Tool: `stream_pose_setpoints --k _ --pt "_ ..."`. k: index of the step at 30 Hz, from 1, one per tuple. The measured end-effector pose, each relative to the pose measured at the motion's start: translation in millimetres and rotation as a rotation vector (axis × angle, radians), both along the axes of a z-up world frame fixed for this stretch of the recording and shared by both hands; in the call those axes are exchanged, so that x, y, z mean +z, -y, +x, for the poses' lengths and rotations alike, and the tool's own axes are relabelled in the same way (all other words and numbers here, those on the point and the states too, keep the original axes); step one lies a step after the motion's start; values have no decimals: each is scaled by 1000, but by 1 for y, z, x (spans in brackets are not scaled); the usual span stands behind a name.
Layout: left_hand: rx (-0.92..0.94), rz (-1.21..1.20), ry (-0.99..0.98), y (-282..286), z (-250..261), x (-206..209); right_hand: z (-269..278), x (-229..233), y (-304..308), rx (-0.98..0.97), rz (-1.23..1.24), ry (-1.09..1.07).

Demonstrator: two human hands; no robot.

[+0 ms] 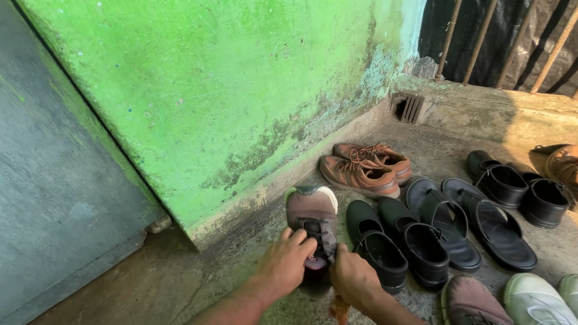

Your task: Cleaning shoes with a cloth, tying laces, and preparing socks.

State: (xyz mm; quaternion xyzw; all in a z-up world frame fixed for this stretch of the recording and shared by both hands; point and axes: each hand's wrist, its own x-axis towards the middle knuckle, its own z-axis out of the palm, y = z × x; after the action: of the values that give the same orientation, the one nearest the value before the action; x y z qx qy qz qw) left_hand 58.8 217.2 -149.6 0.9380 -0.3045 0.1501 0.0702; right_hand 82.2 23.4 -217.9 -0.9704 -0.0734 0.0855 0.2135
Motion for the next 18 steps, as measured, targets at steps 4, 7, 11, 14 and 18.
stream_pose_setpoints --k 4,7,11,14,18 --pt "105 -36 -196 -3 4 -1 -11 22 -5 -5 193 114" --pt "68 -85 -135 1 -3 8 -16 42 2 17 205 167" --pt "125 -40 -300 11 -14 17 -5 -1 13 111 113 61" --pt "126 -58 -280 12 -17 30 -1 7 16 69 243 64" --pt "16 -110 41 1 -14 26 -13 47 10 -33 295 265"
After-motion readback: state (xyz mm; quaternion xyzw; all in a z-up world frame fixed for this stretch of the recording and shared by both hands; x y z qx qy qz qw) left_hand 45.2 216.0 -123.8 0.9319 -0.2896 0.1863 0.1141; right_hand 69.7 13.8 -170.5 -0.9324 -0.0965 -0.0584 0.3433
